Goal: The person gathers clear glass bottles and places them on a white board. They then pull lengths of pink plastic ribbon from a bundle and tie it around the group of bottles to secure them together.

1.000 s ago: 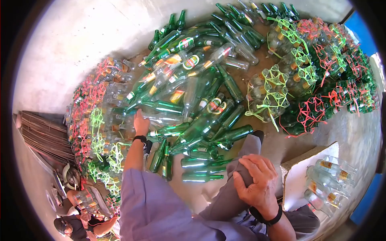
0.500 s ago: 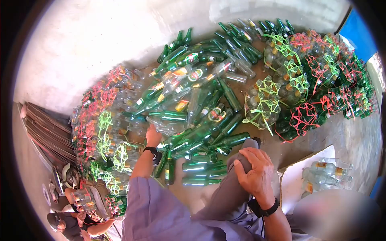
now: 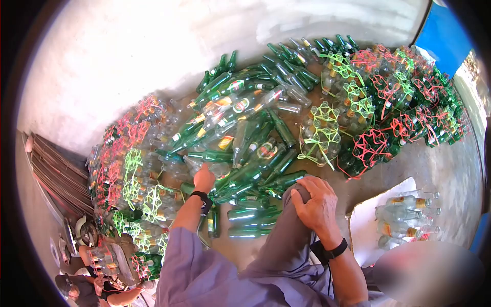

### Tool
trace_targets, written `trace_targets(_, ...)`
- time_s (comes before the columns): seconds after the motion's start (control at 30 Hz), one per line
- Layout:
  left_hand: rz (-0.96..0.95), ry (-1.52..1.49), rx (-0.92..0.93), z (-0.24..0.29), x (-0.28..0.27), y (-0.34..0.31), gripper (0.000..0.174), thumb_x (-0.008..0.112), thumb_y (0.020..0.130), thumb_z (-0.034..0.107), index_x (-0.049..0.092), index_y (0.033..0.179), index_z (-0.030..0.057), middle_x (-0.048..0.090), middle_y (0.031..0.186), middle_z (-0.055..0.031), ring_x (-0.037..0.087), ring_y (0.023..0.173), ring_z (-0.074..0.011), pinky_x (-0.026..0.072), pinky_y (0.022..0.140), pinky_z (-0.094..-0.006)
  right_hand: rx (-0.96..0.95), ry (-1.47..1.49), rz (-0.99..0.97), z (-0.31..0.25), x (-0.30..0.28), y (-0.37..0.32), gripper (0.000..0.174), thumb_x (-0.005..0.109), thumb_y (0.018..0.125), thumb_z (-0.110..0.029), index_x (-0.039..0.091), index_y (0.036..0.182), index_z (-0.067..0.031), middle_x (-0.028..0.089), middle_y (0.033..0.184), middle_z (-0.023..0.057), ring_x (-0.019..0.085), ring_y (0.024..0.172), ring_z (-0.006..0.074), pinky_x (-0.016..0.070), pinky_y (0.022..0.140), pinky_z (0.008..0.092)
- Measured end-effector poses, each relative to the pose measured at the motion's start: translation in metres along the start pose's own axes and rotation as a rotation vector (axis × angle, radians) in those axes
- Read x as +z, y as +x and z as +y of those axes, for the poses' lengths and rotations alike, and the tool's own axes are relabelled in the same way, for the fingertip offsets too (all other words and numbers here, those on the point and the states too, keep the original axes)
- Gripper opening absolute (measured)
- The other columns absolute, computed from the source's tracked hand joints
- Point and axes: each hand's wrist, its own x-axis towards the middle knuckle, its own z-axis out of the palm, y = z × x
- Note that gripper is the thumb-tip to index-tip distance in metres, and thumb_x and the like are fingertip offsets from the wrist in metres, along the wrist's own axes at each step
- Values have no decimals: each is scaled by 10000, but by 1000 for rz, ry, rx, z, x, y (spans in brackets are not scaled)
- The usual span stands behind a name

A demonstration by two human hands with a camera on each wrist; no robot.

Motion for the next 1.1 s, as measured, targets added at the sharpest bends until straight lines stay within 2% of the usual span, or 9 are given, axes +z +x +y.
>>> trace_targets(0.27,111,84,109,5,-59,-8,326,624,835,228,484,1068,47,674,854,-248,658,818,-446,510,703,-543,20,-23,69,1,-5,-6,253,730,746,-210,706,943,-52,668,968,111,626,932,319,492,831,420)
trace_targets(0.5,305,24,390,24,-110,-28,311,678,810,176,533,1059,58,670,882,-220,640,815,-440,484,679,-518,-3,-65,118,5,-8,-23,310,728,770,-258,680,1009,-68,642,1015,118,604,974,323,476,864,430)
trace_targets(0.7,265,-153,526,116,-170,-70,261,682,816,143,546,1014,41,652,851,-196,632,786,-423,479,675,-480,-23,-17,66,3,-25,-40,468,723,776,-288,602,1166,-60,555,1181,157,512,1125,354,408,955,471)
trace_targets(0.73,327,-143,627,128,-171,-70,247,676,827,138,554,1017,40,629,791,-180,618,701,-380,464,631,-448,-41,-6,64,4,-28,-44,501,723,777,-300,585,1191,-56,539,1203,166,495,1149,361,401,967,478)
trace_targets(0.8,306,-176,681,162,-188,-89,243,677,828,141,564,1019,40,613,760,-173,599,660,-352,454,610,-430,-55,8,12,7,-35,-52,592,718,791,-337,529,1277,-56,490,1286,195,447,1228,392,369,1023,489)
trace_targets(0.9,283,-242,759,215,-212,-114,221,674,832,119,588,1018,34,561,682,-151,530,570,-265,423,563,-381,-93,11,78,9,-47,-71,630,708,810,-335,488,1334,-64,460,1335,205,414,1269,409,348,1048,507)
trace_targets(1.0,291,-369,920,269,-239,-153,216,671,821,42,582,1017,23,551,680,-130,501,571,-221,413,554,-335,-98,23,47,19,-59,-95,680,710,814,-300,416,1389,-87,359,1443,209,407,1279,413,378,1033,502)
trace_targets(1.03,285,-373,932,285,-248,-170,216,671,821,42,582,1017,23,551,680,-130,501,571,-221,413,554,-335,-90,15,55,21,-67,-104,680,710,814,-300,416,1389,-87,359,1443,209,407,1279,413,378,1033,502)
trace_targets(1.1,236,-452,1047,315,-262,-200,221,677,818,35,581,1016,23,555,684,-125,507,580,-217,419,557,-328,59,141,-72,24,-90,-124,668,690,849,-293,402,1406,-62,441,1394,227,502,1211,426,434,1000,475)
